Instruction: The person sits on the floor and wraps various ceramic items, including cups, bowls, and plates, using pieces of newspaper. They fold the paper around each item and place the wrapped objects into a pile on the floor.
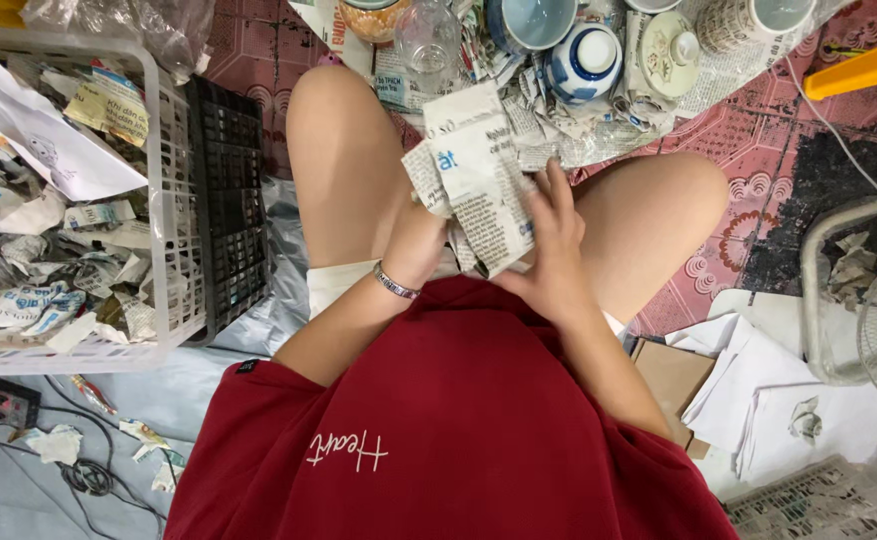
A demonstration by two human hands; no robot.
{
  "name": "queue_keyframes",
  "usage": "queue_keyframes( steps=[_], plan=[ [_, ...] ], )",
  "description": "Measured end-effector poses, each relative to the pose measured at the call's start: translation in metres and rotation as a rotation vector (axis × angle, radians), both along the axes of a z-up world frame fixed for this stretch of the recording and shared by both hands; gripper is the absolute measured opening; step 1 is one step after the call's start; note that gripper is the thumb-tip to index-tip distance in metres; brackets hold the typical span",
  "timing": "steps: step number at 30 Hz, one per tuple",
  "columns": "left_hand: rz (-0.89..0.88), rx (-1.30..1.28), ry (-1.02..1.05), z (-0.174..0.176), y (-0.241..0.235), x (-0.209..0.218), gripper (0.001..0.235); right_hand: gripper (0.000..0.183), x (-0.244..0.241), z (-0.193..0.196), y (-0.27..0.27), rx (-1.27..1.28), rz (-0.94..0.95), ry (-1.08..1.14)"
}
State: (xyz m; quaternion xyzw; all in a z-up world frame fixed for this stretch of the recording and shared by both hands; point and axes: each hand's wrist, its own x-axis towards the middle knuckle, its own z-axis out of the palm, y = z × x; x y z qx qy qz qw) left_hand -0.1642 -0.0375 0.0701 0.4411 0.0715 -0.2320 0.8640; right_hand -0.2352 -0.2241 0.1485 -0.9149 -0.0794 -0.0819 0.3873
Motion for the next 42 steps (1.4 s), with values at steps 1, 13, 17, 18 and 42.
queue_keyframes(
  steps=[1, 13, 17, 18, 42],
  plan=[
    [-0.014, -0.02, -0.014, 0.003, -0.002, -0.001, 0.04, 0.098, 0.002, -0.002, 0.005, -0.08, -0.025, -0.017],
    [-0.215, -0.276, 0.114, 0.036, 0.011, 0.005, 0.048, 0.061, 0.008, -0.004, -0.002, -0.189, -0.036, -0.174],
    [-0.224, 0.08, -0.056, 0.032, 0.013, 0.003, 0.034, 0.056, 0.007, -0.001, -0.005, -0.323, 0.115, -0.324],
    [-0.177, 0.038, -0.065, 0.032, 0.017, 0.002, 0.033, 0.056, 0.008, 0.0, -0.009, -0.271, 0.105, -0.326],
    [-0.415, -0.101, -0.346, 0.005, 0.039, 0.002, 0.078, 0.016, 0.013, -0.035, -0.017, 0.621, -0.093, 0.263]
  ],
)
